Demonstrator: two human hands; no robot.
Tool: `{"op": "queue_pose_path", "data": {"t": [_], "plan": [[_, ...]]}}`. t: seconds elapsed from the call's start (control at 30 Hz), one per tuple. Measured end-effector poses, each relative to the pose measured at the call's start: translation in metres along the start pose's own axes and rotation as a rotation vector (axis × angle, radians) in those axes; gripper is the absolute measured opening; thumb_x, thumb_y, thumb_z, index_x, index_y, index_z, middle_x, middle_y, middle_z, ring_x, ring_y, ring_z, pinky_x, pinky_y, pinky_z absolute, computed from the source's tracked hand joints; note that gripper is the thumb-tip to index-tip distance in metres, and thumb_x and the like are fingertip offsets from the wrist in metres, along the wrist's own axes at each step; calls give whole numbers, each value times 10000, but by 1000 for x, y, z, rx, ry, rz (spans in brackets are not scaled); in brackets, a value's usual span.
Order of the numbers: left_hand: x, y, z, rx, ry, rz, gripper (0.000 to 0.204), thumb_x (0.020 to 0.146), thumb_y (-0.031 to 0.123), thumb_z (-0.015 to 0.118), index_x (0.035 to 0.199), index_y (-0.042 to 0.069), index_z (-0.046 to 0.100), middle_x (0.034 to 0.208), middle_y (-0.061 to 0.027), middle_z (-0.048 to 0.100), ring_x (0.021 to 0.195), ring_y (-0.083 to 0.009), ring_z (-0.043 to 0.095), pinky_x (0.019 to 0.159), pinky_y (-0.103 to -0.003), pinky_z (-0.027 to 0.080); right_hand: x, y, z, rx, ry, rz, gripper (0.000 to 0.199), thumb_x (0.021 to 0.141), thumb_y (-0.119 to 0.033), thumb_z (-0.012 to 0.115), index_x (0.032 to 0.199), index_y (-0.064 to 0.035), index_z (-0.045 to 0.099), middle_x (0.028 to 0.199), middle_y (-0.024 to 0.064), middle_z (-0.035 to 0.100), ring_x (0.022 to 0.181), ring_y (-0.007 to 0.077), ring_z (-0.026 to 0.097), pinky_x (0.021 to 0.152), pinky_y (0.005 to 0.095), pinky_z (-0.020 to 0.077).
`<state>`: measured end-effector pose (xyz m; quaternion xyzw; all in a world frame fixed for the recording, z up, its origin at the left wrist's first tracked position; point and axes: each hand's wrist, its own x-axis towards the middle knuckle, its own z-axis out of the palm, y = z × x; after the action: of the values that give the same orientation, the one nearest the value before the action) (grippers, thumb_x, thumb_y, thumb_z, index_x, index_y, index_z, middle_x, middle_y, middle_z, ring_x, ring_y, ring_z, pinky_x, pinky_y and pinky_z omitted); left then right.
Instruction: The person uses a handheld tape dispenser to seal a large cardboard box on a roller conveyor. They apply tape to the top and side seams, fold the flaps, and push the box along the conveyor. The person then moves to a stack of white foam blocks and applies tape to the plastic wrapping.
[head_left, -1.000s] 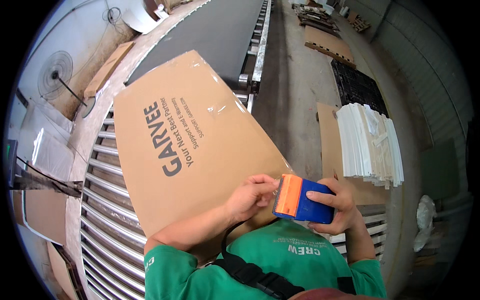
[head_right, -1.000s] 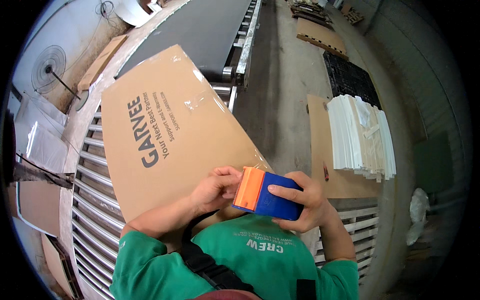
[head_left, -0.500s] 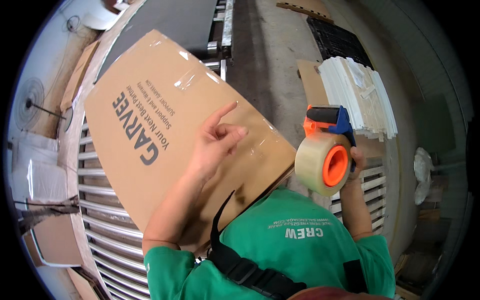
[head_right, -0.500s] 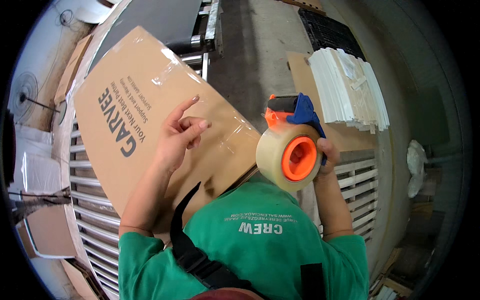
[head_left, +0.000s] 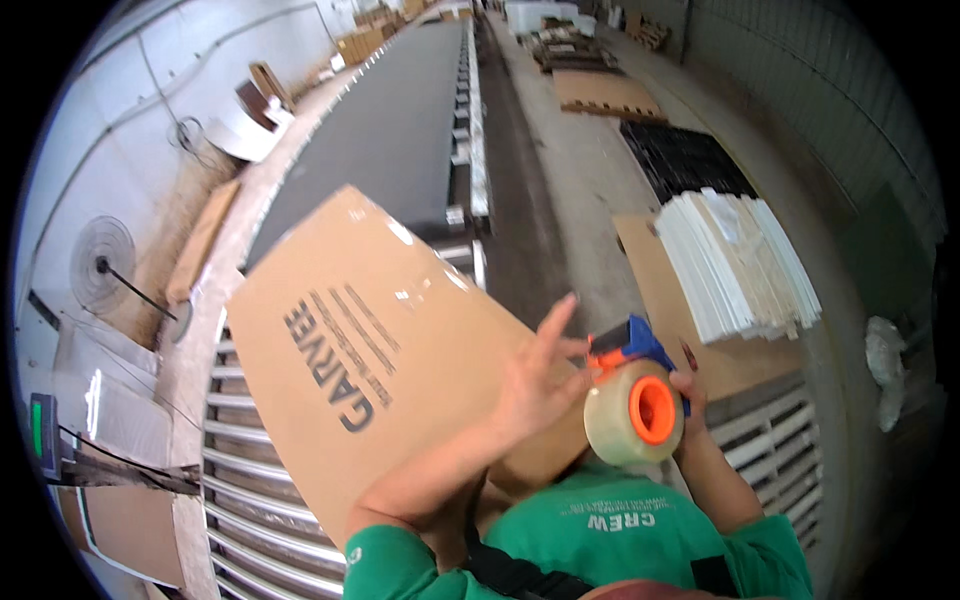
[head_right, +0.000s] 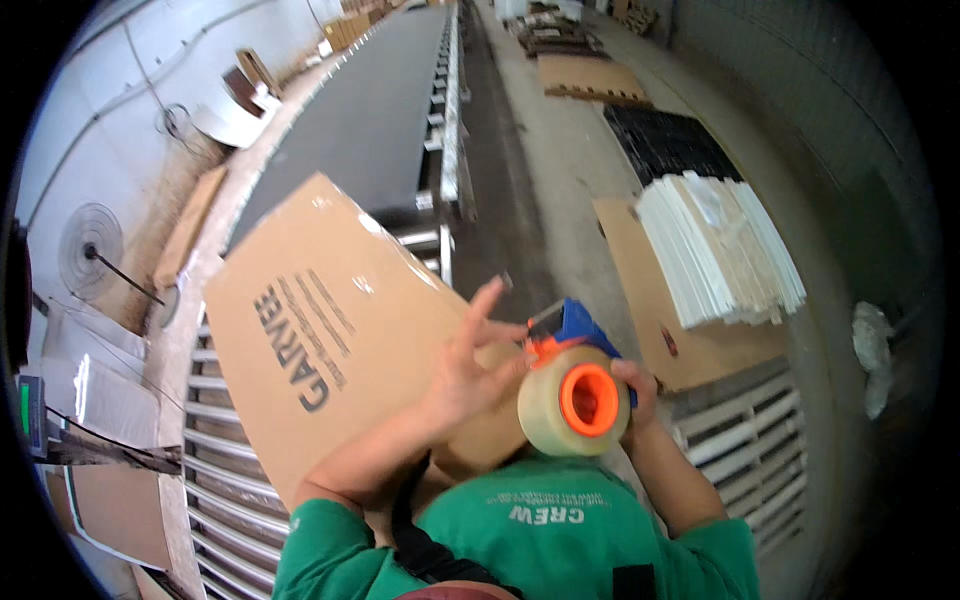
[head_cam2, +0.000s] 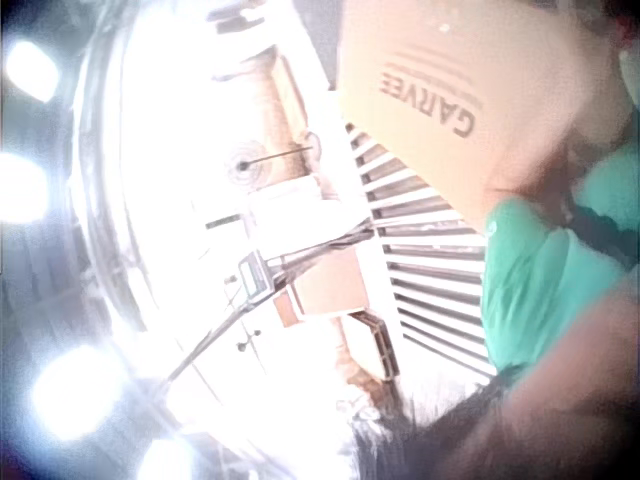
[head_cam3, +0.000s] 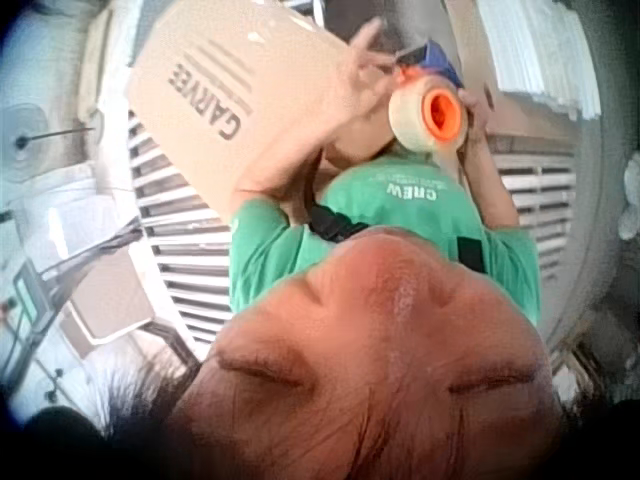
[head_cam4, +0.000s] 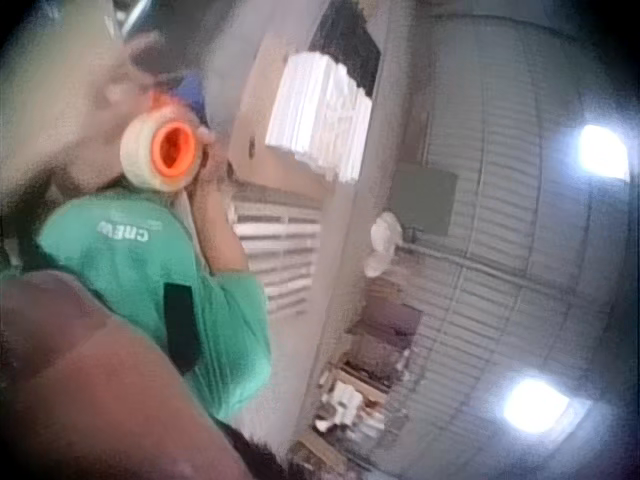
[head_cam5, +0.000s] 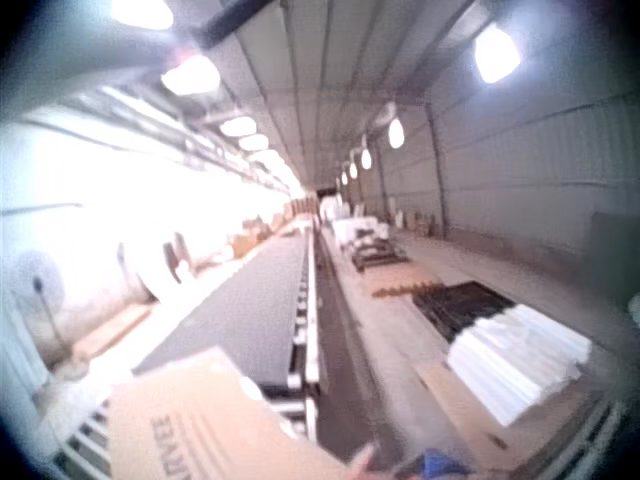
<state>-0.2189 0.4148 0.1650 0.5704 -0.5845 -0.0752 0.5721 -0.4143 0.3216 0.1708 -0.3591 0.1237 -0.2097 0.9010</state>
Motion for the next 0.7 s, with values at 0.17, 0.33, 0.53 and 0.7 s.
{"op": "queue_pose_path", "data": {"t": [0.17, 0.33, 0.53, 0.7], "plan": [[-3, -5, -3, 154, 28, 121, 670, 744, 36, 729, 1355, 45, 453, 814, -63, 691, 725, -245, 654, 675, -356, 520, 3, 12, -24, 104, 80, 50, 629, 813, -385, 484, 1250, 68, 479, 1181, 206, 592, 1042, 293, 615, 916, 398, 501], [-3, -8, -9, 188, -18, 279, 609, 764, 2, 681, 1336, 26, 472, 828, -80, 665, 718, -250, 613, 670, -357, 494, 3, 14, -41, 131, 78, 103, 568, 836, -371, 456, 1182, 72, 533, 1109, 195, 627, 998, 277, 632, 884, 382, 518], [3, -14, -32, 291, -299, 474, 639, 770, 3, 649, 1371, 58, 441, 825, -69, 599, 782, -256, 576, 777, -373, 461, -3, 5, -34, 70, -116, 263, 604, 822, -349, 462, 1251, 75, 473, 1159, 208, 603, 1000, 271, 634, 881, 381, 521], [20, -32, -43, 203, -552, 166, 783, 783, 123, 712, 1456, 130, 312, 819, -58, 610, 776, -249, 582, 741, -360, 481, -9, 8, -13, 212, 21, 312, 604, 847, -365, 451, 1314, 18, 443, 1217, 176, 583, 1087, 289, 596, 957, 412, 469]]}}
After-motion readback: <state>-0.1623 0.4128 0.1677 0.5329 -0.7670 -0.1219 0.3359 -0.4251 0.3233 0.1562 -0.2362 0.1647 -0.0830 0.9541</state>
